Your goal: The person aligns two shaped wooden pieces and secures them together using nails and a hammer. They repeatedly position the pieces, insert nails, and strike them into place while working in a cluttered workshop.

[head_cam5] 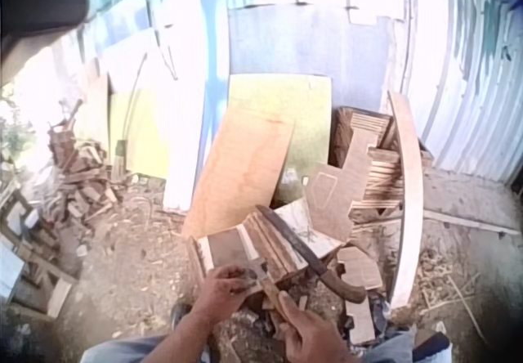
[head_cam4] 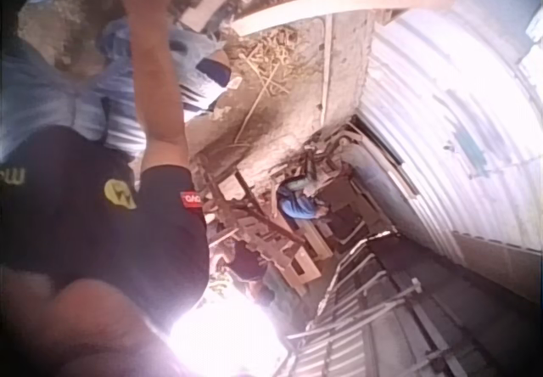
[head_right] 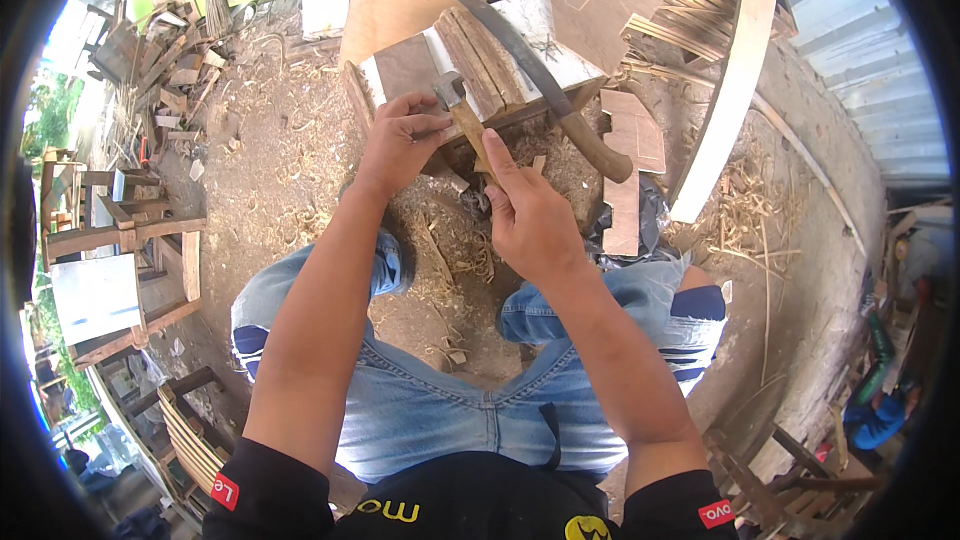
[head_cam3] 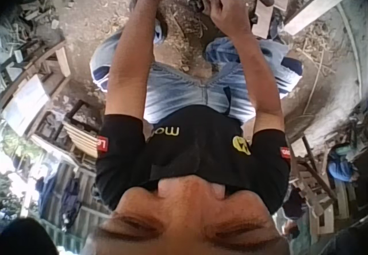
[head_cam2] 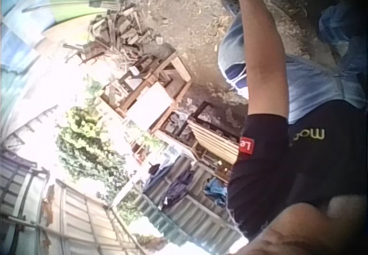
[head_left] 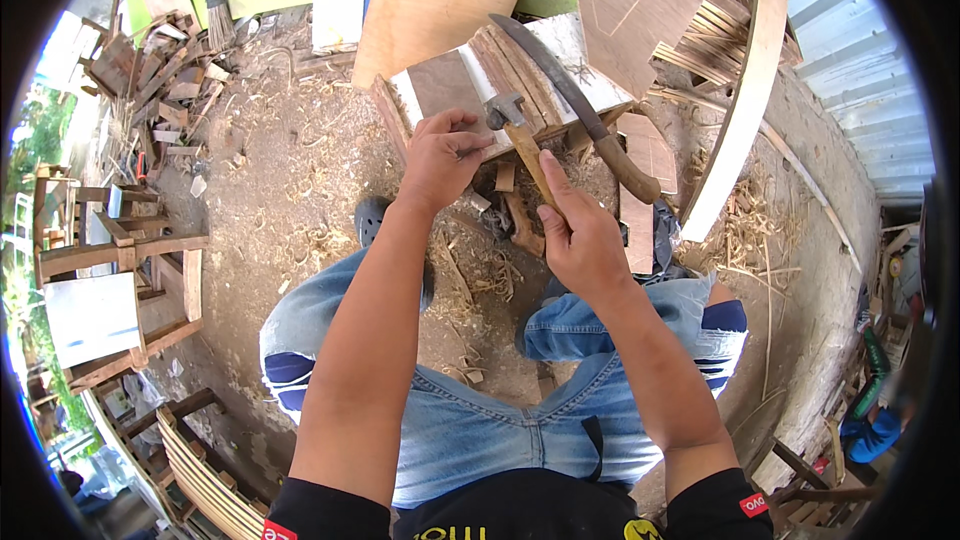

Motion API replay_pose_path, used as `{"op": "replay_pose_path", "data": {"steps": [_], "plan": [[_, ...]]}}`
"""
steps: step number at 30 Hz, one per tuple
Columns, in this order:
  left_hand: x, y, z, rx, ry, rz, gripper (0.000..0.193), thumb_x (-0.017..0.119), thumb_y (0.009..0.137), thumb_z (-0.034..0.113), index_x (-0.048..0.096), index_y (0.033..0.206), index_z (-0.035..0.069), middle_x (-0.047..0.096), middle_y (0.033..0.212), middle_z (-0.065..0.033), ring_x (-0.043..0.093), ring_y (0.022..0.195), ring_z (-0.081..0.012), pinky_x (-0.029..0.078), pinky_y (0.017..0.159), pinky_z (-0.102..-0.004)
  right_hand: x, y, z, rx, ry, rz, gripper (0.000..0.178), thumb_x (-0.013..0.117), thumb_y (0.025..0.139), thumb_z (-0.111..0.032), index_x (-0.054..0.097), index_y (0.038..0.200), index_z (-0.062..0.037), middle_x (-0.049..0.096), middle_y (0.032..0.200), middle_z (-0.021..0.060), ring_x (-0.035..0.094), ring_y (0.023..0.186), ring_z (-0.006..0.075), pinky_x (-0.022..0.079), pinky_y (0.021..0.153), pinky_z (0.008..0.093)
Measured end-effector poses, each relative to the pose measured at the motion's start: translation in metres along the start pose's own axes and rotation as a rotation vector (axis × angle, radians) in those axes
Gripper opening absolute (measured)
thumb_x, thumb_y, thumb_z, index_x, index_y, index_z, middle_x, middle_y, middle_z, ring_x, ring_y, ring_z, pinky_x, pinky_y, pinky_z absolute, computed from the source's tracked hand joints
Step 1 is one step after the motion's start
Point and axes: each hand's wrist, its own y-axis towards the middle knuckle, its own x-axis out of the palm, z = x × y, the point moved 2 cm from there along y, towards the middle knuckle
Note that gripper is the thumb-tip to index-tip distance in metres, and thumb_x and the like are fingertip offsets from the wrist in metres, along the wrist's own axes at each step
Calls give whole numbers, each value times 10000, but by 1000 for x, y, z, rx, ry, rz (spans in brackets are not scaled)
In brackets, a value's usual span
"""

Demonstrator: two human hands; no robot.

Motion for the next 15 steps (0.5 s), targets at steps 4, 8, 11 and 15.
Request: {"op": "replay_pose_path", "data": {"steps": [4,8,11,15], "plan": [[0,1,-1,-5,30,-32,199,753,757,104,810,932,181,663,1208,-19,557,1188,-272,437,1050,-374,6,-3,1,13,-40,-10,624,595,938,-75,418,1519,-216,642,938,184,644,824,406,520,736,477],[-1,1,0,-5,4,-10,211,740,761,91,802,943,178,661,1206,-22,555,1187,-283,435,1049,-379,9,-8,3,47,-17,12,632,596,939,-79,412,1522,-238,638,936,178,646,818,406,528,730,471],[-3,0,3,-17,19,-20,255,720,772,83,787,997,182,655,1202,-20,552,1188,-292,434,1039,-404,9,-10,3,22,-26,35,636,596,936,-78,411,1522,-246,639,941,181,650,823,407,531,737,472],[-6,3,9,28,36,-1,284,682,810,101,765,1063,200,642,1197,-17,542,1190,-300,423,1029,-447,11,-8,5,61,-44,-13,641,596,934,-76,410,1523,-248,641,951,189,651,832,413,528,745,473]]}}
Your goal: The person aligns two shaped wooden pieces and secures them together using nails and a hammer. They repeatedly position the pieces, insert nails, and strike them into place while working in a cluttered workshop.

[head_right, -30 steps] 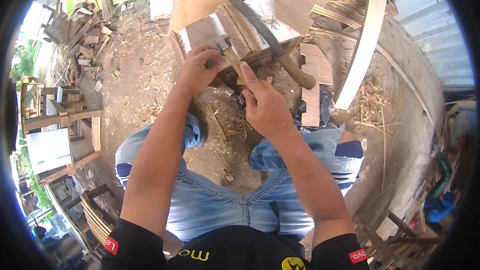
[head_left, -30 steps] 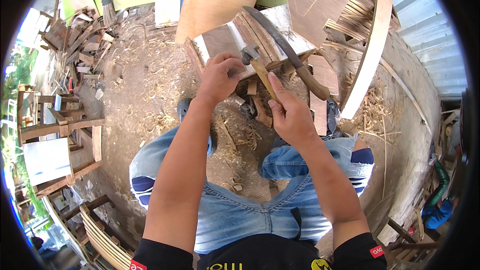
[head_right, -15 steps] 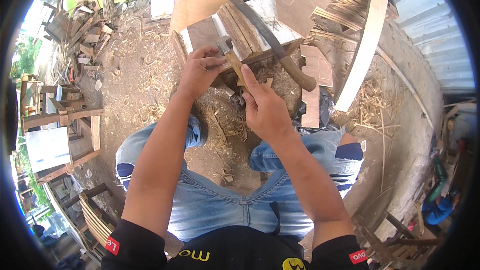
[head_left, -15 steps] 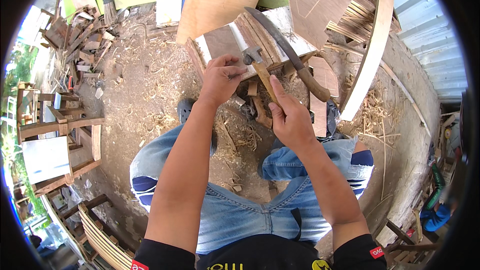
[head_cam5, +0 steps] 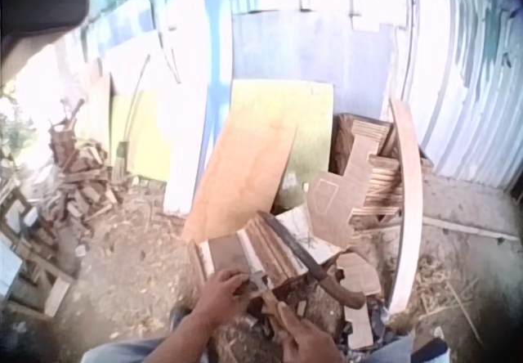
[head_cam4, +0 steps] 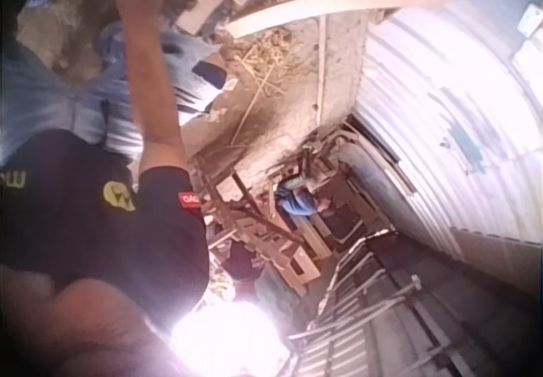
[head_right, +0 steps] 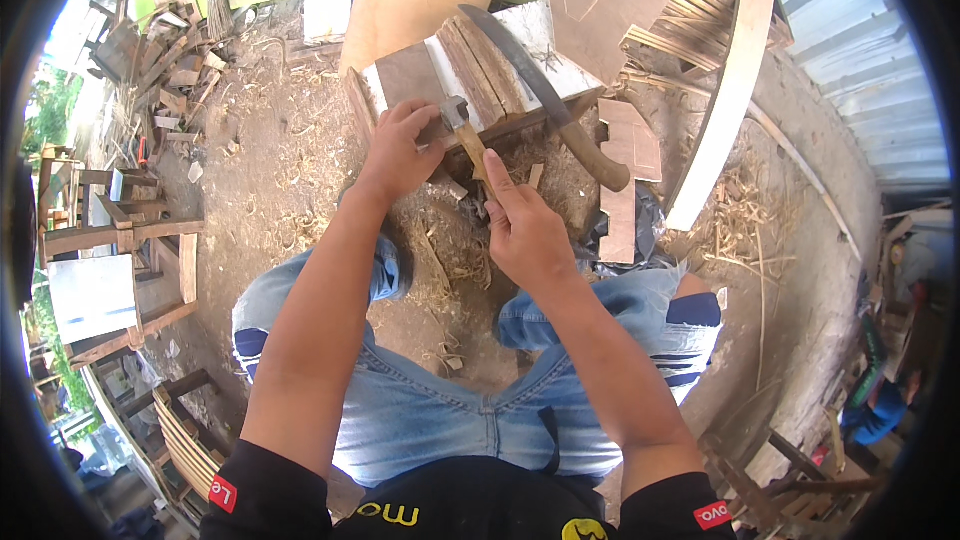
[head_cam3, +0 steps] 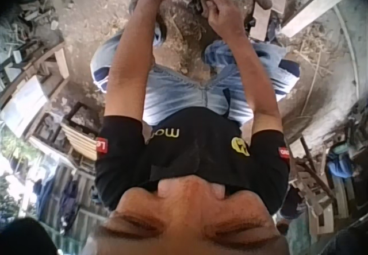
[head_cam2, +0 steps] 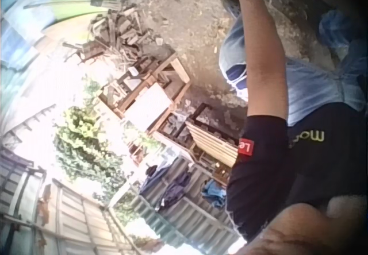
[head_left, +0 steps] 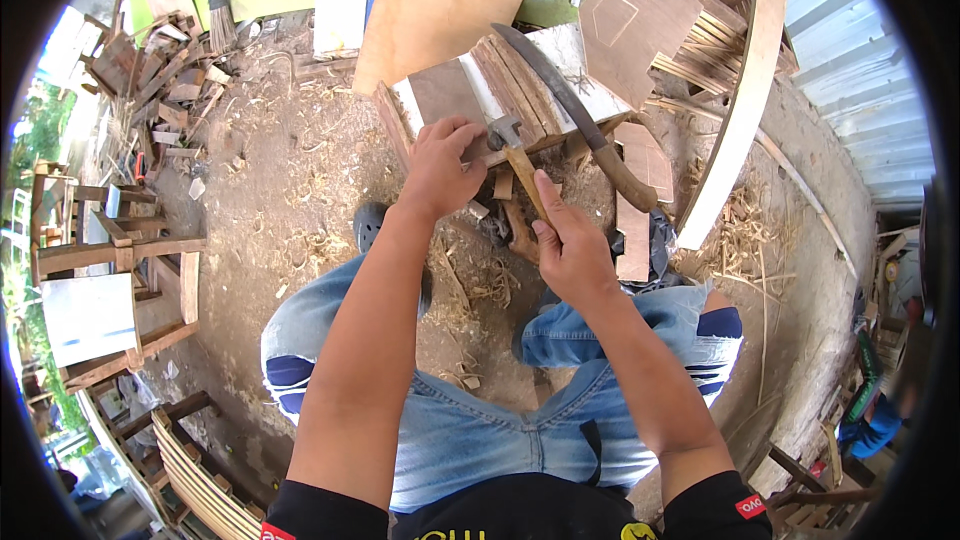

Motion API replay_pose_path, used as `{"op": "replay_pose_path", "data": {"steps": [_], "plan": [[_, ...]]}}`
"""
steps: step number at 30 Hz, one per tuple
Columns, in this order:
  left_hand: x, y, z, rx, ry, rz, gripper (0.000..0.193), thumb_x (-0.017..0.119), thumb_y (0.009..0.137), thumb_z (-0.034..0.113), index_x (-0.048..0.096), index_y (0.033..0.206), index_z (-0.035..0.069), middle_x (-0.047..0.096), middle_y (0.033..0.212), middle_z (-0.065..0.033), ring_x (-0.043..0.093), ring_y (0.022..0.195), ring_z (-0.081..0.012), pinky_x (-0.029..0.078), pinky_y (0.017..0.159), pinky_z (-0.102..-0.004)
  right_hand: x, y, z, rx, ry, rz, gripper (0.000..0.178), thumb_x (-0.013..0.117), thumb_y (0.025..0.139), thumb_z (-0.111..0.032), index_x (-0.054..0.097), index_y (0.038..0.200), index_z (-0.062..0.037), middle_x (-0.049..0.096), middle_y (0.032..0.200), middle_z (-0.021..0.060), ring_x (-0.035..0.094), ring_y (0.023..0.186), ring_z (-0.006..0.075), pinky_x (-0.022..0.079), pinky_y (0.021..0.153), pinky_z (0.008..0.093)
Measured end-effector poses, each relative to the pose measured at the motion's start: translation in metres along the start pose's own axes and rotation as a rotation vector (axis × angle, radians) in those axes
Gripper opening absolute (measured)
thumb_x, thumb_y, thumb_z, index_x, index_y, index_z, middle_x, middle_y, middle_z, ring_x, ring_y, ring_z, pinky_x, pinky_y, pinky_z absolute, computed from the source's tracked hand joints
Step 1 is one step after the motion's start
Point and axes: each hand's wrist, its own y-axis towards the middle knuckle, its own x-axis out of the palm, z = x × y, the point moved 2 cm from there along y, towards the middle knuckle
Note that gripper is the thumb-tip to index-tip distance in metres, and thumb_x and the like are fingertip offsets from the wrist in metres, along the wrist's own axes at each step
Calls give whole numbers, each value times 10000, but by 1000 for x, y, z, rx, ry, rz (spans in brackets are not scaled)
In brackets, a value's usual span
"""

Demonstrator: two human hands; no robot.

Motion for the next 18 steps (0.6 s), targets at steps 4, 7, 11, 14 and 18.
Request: {"op": "replay_pose_path", "data": {"steps": [4,7,11,14,18], "plan": [[-4,4,0,9,224,-105,287,657,854,143,750,1113,224,623,1271,-38,508,1262,-322,401,1063,-466,0,2,2,20,-3,-16,639,596,935,-77,410,1523,-245,640,956,196,649,839,417,527,748,473],[-5,4,-1,44,366,-64,301,652,891,184,727,1176,240,579,1385,-52,449,1358,-335,375,1105,-477,-1,4,2,-3,15,7,634,594,937,-77,413,1522,-240,640,954,195,648,838,416,527,747,473],[-6,3,-6,12,249,-120,316,640,920,235,702,1229,264,514,1479,-51,390,1421,-331,349,1136,-491,-2,4,1,-18,31,32,625,593,939,-78,419,1518,-235,642,953,187,648,835,412,528,747,476],[-5,1,-6,-1,277,-92,319,639,925,267,699,1239,276,504,1490,-39,394,1420,-321,350,1136,-487,-3,5,0,-54,11,51,616,590,944,-83,421,1517,-237,644,957,179,649,837,409,529,745,477],[-6,0,-4,-20,321,-110,338,631,929,306,691,1262,298,495,1497,-18,381,1428,-301,347,1139,-474,-3,7,-1,-48,-49,28,609,588,949,-88,424,1515,-239,644,964,175,650,837,406,532,740,478]]}}
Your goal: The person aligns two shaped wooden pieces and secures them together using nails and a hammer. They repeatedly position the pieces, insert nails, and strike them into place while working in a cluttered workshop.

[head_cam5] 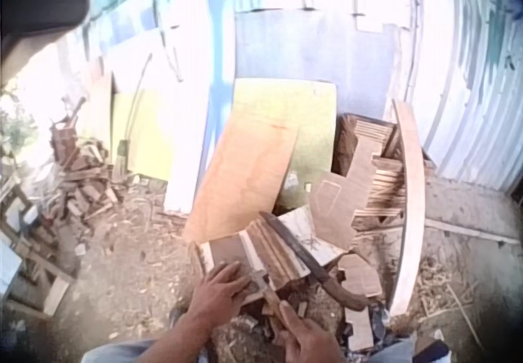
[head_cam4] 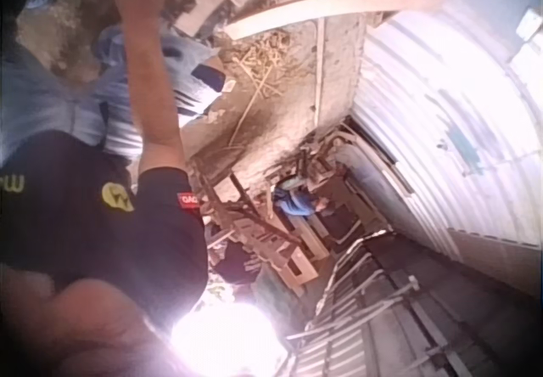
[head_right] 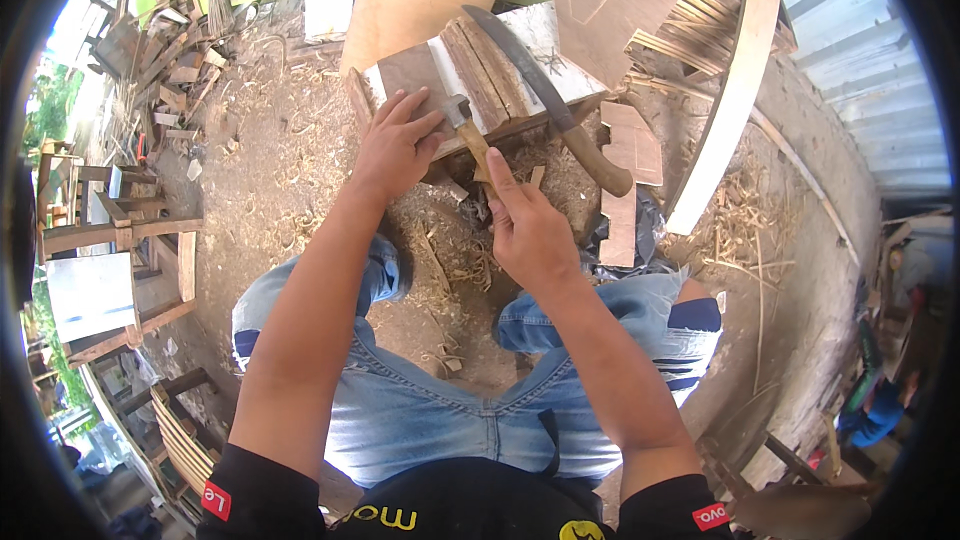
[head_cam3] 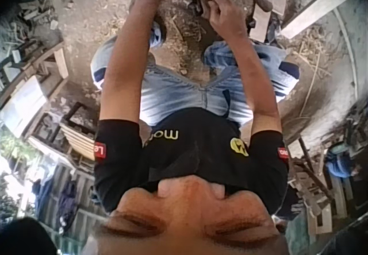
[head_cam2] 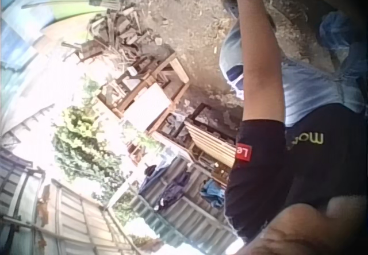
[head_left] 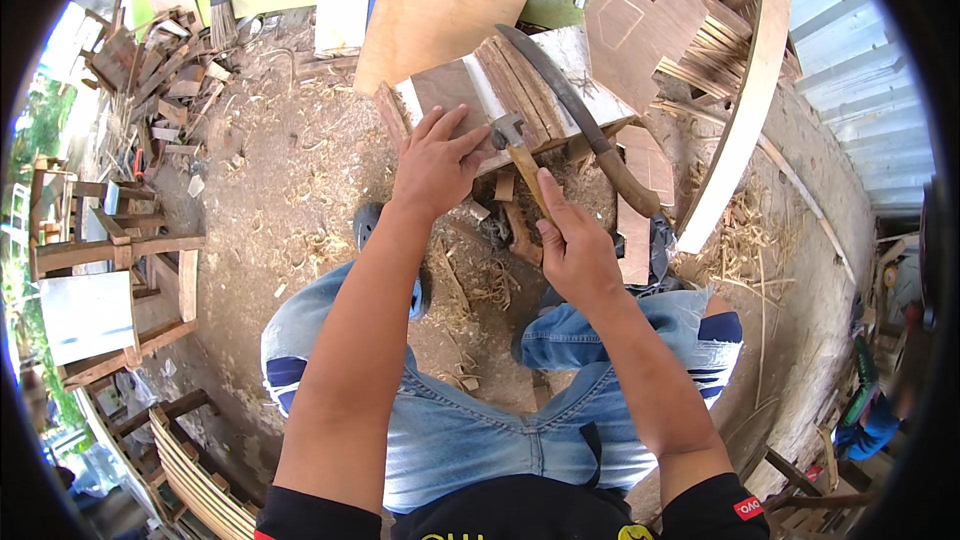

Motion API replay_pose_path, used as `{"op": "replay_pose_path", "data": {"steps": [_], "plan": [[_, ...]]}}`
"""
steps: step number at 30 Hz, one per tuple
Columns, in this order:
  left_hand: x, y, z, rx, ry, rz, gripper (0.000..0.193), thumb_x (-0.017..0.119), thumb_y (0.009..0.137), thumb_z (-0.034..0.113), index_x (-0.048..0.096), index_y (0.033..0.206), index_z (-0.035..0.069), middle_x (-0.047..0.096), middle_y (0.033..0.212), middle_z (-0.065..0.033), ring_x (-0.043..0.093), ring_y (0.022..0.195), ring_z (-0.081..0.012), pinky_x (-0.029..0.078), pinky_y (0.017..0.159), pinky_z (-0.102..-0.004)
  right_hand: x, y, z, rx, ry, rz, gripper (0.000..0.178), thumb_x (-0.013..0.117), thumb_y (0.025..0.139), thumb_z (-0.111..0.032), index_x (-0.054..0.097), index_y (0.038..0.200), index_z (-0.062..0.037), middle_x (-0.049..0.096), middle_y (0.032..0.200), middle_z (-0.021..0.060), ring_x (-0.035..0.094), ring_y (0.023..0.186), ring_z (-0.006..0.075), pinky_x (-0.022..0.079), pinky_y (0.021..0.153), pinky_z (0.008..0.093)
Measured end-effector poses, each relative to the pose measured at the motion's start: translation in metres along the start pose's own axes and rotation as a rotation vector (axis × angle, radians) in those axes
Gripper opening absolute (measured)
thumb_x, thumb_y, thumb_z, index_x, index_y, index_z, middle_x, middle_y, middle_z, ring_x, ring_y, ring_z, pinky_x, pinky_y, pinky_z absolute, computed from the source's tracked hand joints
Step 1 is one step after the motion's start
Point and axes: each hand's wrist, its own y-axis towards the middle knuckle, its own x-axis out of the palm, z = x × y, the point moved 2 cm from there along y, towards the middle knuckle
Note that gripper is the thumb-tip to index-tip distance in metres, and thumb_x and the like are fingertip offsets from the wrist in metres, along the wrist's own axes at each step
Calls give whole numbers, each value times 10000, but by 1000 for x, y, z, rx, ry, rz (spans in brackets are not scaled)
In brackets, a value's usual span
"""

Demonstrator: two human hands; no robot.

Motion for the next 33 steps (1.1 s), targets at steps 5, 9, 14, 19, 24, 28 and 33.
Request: {"op": "replay_pose_path", "data": {"steps": [5,9,14,19,24,28,33], "plan": [[-3,0,1,-11,15,-28,342,627,928,319,694,1263,313,487,1501,-4,365,1436,-277,331,1145,-478,-4,-2,-8,-26,58,52,610,593,946,-93,429,1514,-243,641,964,182,650,847,413,533,737,482],[-3,3,2,-37,40,-35,331,634,922,315,706,1245,310,490,1495,1,364,1434,-271,327,1142,-488,-4,-1,-12,20,-56,-45,610,594,945,-87,433,1514,-236,639,966,182,647,840,410,531,728,480],[-3,2,2,-17,13,-5,330,646,908,310,716,1230,312,492,1491,6,359,1432,-265,324,1141,-486,-5,-3,-16,-34,-3,30,622,593,941,-83,421,1521,-227,627,937,170,645,803,395,532,710,478],[-4,2,2,-51,39,-54,331,651,902,306,720,1226,313,499,1480,3,359,1429,-262,319,1142,-479,-4,-3,-17,-39,-103,-34,641,594,930,-76,415,1525,-231,609,903,166,634,778,387,528,689,475],[-3,1,3,-41,-1,0,330,653,897,301,724,1219,308,500,1476,7,360,1427,-260,316,1140,-476,-5,-2,-16,3,-93,-42,662,598,918,-73,406,1530,-234,600,897,170,631,786,394,526,697,481],[-2,2,1,-35,10,-6,326,652,896,294,729,1212,299,507,1468,5,369,1418,-262,326,1127,-478,-3,0,-15,8,-74,-79,660,595,920,-72,405,1531,-234,596,889,176,628,796,405,518,711,488],[-2,2,2,-33,24,23,319,655,892,295,734,1202,302,523,1453,1,378,1411,-265,337,1117,-476,-1,1,-13,-34,-23,-7,644,591,927,-70,414,1526,-229,606,892,183,627,806,411,514,720,488]]}}
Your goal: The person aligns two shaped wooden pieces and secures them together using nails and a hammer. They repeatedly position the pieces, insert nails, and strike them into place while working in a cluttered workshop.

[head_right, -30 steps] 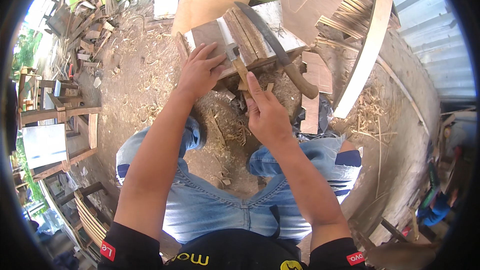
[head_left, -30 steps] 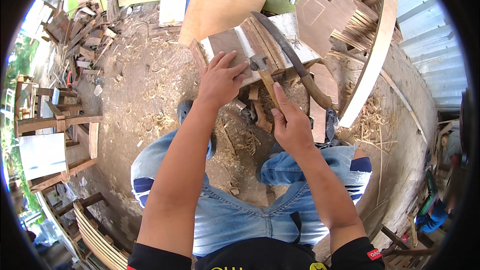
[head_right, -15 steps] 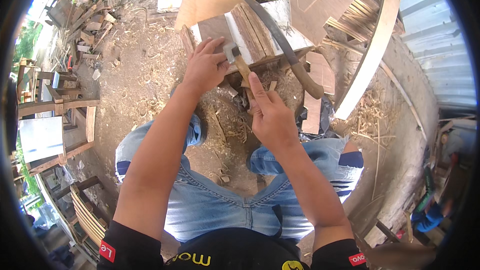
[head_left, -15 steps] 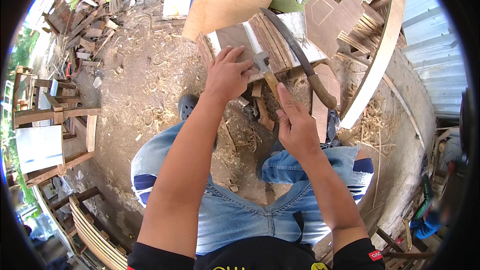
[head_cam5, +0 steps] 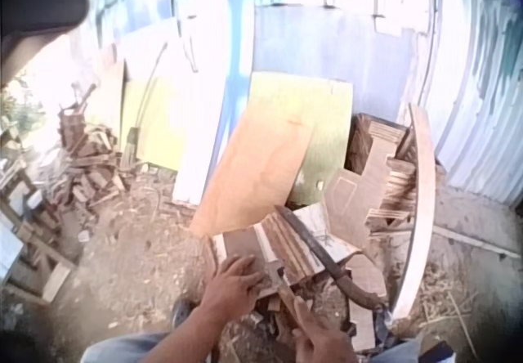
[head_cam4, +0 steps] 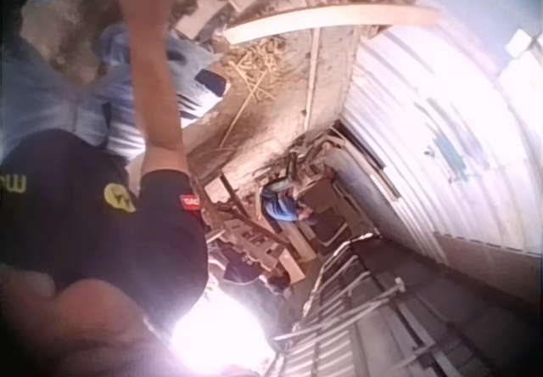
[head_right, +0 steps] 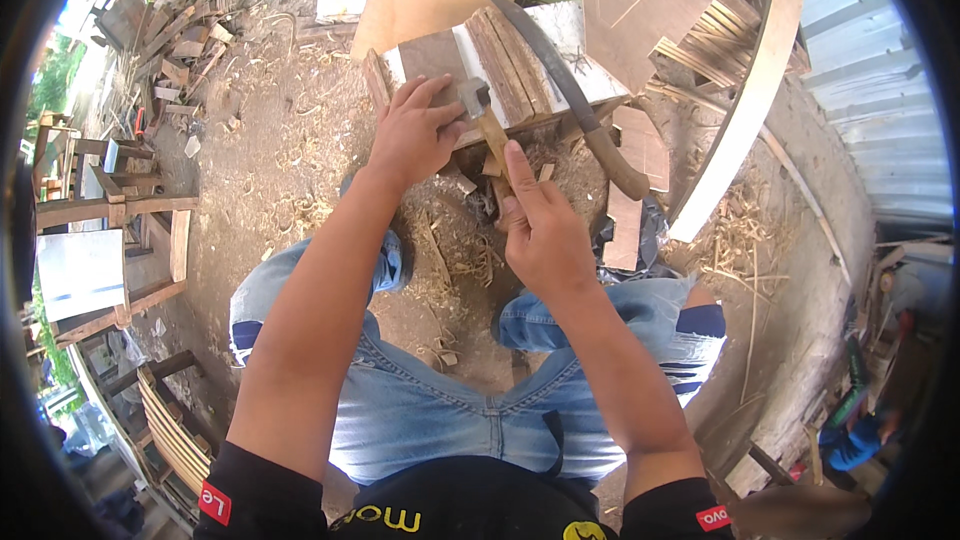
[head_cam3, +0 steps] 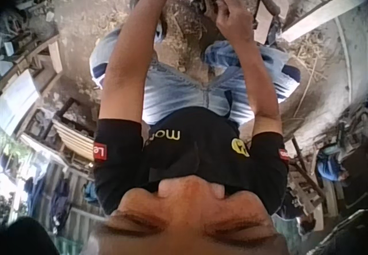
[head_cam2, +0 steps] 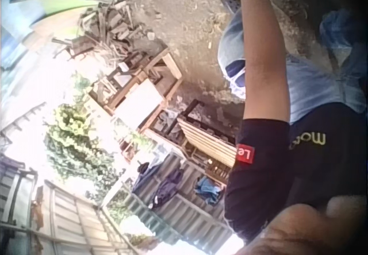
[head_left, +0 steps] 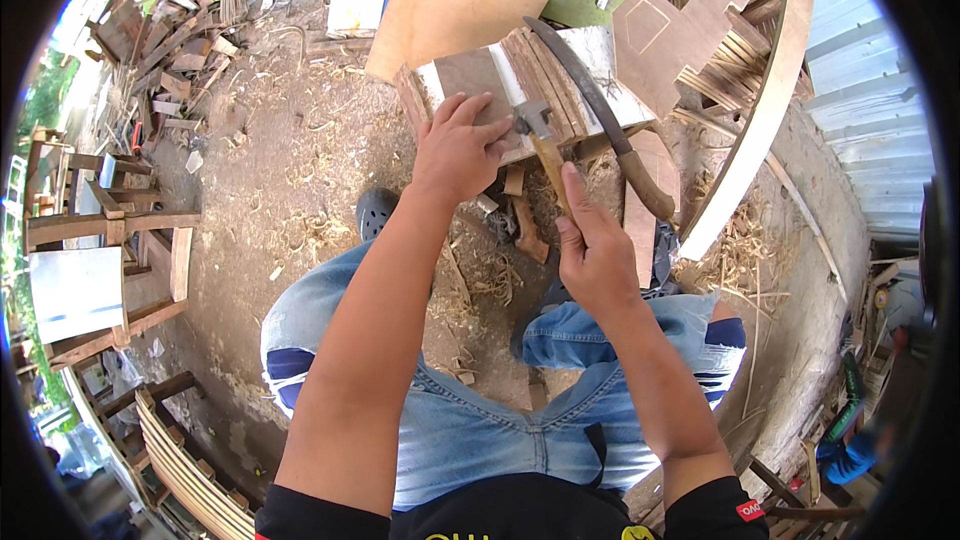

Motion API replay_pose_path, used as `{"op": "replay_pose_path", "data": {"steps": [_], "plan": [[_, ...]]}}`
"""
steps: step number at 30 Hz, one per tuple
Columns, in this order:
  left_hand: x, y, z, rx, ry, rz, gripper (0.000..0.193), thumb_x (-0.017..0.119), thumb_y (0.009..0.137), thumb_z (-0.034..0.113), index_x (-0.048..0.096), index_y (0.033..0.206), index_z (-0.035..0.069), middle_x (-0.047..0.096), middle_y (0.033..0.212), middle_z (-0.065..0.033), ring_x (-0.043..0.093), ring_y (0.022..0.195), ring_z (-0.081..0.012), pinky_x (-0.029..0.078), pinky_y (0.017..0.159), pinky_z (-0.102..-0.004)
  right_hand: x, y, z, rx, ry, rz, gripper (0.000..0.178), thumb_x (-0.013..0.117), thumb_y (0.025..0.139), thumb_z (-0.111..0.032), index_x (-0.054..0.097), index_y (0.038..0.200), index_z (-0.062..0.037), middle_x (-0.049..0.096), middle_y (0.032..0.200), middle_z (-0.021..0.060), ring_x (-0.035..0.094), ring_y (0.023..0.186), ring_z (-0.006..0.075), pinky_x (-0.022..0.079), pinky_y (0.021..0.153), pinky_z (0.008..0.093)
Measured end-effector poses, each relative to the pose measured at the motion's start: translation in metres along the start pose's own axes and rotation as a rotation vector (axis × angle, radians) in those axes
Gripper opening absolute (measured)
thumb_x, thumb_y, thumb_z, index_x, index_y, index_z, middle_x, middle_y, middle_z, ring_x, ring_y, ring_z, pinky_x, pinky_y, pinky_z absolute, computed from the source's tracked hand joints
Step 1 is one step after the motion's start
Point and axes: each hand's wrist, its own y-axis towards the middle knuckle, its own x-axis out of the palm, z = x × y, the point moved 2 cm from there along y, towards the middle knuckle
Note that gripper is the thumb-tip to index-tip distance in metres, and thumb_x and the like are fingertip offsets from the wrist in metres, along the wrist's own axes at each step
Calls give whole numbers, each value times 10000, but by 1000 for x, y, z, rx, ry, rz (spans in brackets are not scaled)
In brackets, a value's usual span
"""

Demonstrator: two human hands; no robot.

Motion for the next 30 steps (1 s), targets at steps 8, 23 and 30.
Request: {"op": "replay_pose_path", "data": {"steps": [8,23,30], "plan": [[1,-1,0,-4,-22,5,329,664,884,298,732,1205,315,522,1456,1,379,1411,-265,337,1119,-473,3,-2,4,-12,9,28,634,589,924,-63,430,1516,-224,609,900,186,626,804,416,515,716,489],[1,-1,0,-22,-4,-26,322,668,884,295,732,1198,329,512,1467,0,373,1418,-266,321,1128,-506,5,-5,10,65,35,-29,621,579,938,-86,424,1519,-238,619,935,184,633,836,416,516,743,488],[0,1,0,-18,6,-48,327,649,905,316,716,1224,338,503,1476,5,365,1425,-267,316,1131,-502,4,-3,10,53,34,-29,623,575,929,-66,431,1513,-229,627,961,196,637,854,419,520,748,485]]}}
